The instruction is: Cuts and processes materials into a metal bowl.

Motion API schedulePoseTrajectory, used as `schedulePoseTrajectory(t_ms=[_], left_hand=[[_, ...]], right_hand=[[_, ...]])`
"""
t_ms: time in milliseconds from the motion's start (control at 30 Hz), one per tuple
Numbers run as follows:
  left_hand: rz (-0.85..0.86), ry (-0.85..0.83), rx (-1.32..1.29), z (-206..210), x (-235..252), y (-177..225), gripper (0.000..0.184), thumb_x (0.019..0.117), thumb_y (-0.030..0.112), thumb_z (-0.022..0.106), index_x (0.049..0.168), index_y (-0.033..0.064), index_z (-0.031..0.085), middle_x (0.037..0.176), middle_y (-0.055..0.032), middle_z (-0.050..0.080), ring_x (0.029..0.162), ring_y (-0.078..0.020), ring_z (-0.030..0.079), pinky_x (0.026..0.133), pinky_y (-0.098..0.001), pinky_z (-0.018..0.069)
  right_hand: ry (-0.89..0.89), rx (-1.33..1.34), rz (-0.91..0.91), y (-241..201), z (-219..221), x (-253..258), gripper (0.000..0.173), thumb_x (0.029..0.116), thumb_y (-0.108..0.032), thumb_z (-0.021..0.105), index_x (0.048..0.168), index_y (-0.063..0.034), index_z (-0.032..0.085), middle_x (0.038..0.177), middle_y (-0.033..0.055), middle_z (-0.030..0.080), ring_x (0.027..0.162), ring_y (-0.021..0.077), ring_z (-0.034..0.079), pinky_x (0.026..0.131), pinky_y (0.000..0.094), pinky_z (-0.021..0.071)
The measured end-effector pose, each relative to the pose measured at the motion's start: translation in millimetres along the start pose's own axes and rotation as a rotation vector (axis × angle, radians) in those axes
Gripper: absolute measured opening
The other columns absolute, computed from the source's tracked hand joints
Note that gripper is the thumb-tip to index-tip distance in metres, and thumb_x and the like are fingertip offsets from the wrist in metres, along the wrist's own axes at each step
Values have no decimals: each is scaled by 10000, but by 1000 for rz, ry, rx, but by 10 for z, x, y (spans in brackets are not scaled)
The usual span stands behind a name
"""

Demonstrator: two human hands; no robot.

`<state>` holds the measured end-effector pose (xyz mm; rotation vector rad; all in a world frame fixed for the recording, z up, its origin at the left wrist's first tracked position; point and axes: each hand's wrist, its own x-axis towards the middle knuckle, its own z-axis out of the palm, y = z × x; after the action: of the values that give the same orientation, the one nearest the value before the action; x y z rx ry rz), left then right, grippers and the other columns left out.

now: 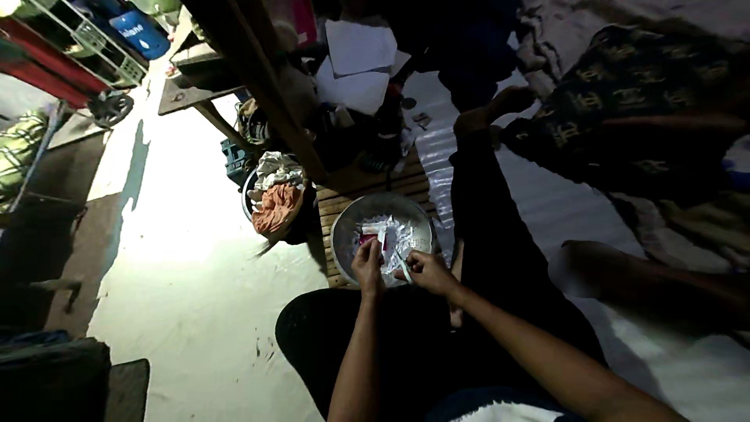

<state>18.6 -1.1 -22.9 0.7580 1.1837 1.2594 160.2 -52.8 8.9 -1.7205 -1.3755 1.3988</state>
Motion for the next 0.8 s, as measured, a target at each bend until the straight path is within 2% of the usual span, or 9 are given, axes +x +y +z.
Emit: schedulePoseTrajectory(t_ms=[467, 633, 800], left_hand=[[18, -28, 11, 18, 13, -32, 112, 988, -28, 580, 1060, -66, 658, 821, -8, 675, 595, -4, 560, 562, -163, 491], [4, -74, 35, 33, -9, -41, 125, 994, -14, 577, 1077, -68, 652, 842, -9, 673, 611, -1, 556, 570, -164, 486], [-9, -70, 23, 48, -23, -35, 106, 989, -27, 582, 1052, -66, 658, 812, 0, 668, 592, -1, 553, 560, -159, 486]], right_hand=[[34, 19, -36, 41, 4, 39, 387, 912, -308, 765, 1040, 35, 640, 839, 88, 608, 710, 129, 537, 693, 330, 472], [51, 59, -39, 23, -7, 35, 326, 921, -234, 758, 1026, 48, 631, 833, 81, 598, 690, 102, 533, 679, 286, 482], [78, 36, -58, 40, -3, 36, 328, 902, -247, 774, 989, 35, 629, 801, 58, 569, 669, 87, 494, 653, 272, 441]])
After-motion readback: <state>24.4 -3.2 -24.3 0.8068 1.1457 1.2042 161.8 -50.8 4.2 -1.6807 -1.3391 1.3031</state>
